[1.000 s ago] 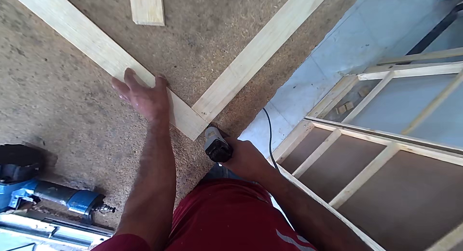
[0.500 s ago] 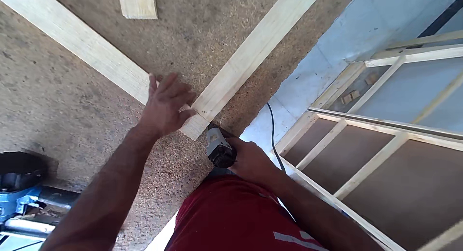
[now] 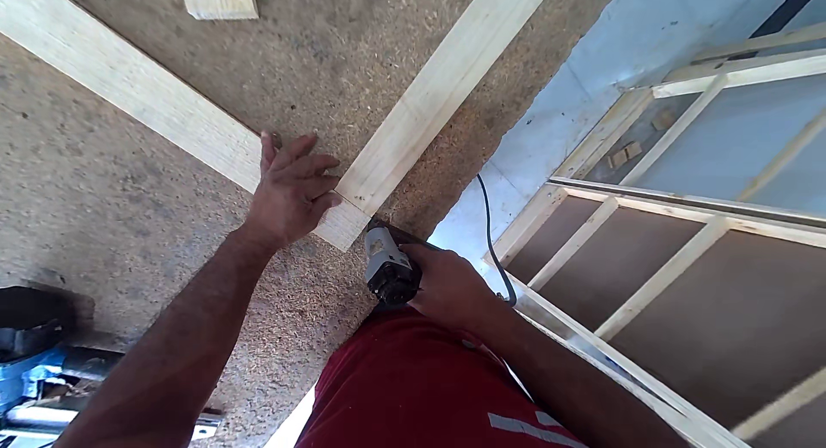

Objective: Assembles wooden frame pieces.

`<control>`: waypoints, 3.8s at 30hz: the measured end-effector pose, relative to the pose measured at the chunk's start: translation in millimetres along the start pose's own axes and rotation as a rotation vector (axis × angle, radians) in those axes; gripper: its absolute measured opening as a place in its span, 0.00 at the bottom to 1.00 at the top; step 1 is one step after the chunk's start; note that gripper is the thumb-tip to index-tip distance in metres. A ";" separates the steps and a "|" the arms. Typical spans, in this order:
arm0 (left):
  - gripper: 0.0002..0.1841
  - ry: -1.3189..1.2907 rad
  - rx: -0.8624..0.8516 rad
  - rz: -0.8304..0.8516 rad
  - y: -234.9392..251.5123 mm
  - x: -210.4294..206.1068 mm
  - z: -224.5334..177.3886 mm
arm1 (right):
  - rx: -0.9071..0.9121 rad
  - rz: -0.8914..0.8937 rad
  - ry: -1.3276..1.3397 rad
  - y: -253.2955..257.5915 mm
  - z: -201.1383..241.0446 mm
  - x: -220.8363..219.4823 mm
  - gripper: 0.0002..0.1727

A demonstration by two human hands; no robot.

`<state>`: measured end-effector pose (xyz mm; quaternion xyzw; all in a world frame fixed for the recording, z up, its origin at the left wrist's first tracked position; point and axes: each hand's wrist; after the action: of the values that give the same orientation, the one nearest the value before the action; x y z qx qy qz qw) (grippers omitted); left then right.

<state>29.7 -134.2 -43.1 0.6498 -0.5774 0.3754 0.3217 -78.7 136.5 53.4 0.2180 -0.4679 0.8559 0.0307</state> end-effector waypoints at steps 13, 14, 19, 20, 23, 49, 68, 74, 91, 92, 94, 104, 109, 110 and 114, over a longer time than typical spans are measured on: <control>0.13 -0.033 0.040 0.010 3.5 2.3 -2.3 | 0.030 -0.014 -0.040 1.6 -6.2 2.7 0.28; 0.13 -0.034 0.042 0.012 3.0 2.5 -2.6 | 0.031 -0.011 -0.043 1.6 -6.8 2.6 0.28; 0.14 -0.018 0.038 0.016 2.4 2.4 -0.9 | 0.043 -0.012 -0.042 3.5 -5.0 2.1 0.28; 0.14 -0.018 0.035 0.012 2.4 2.2 -0.7 | 0.035 0.000 -0.038 4.1 -3.8 2.6 0.29; 0.14 -0.027 0.038 0.006 2.6 1.8 -1.1 | 0.021 0.034 -0.041 5.0 -2.3 4.5 0.31; 0.23 0.123 -0.203 0.179 9.8 4.2 7.5 | 0.031 0.063 -0.081 10.4 2.1 9.0 0.28; 0.23 0.122 -0.180 0.207 10.7 5.3 7.5 | -0.067 0.057 0.159 4.1 22.8 33.8 0.13; 0.21 -0.013 -0.137 0.240 13.7 12.5 15.1 | -0.050 -0.002 0.138 -0.1 45.4 28.2 0.18; 0.33 -0.096 -0.131 0.031 7.7 6.4 22.9 | 0.019 -0.077 0.245 28.0 59.7 25.6 0.15; 0.33 -0.099 -0.130 0.028 7.7 6.5 22.8 | 0.019 -0.082 0.244 27.3 59.6 24.9 0.15; 0.34 -0.100 -0.126 0.028 7.7 6.2 23.3 | 0.022 -0.087 0.238 25.3 58.1 23.7 0.16; 0.33 -0.076 -0.116 0.022 6.5 4.6 22.0 | -0.025 -0.090 0.178 13.2 43.2 16.1 0.18; 0.32 -0.076 -0.129 0.005 5.6 2.8 23.2 | -0.040 -0.100 0.165 7.5 37.4 12.3 0.19; 0.31 -0.074 -0.132 0.000 5.6 2.6 23.3 | -0.043 -0.097 0.162 6.7 36.5 12.0 0.19; 0.29 -0.071 -0.109 -0.015 6.2 3.3 21.7 | -0.052 -0.079 0.176 5.3 33.4 14.3 0.17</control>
<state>26.2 -155.1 -51.4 0.6487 -0.6029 0.3178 0.3388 -81.4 104.2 70.5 0.1593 -0.4765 0.8575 0.1111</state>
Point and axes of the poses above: each hand's wrist, its own y-axis towards the middle knuckle, its own x-axis out of the back of the hand, z = x × y, and after that the axes turned 8 degrees about y, right-handed
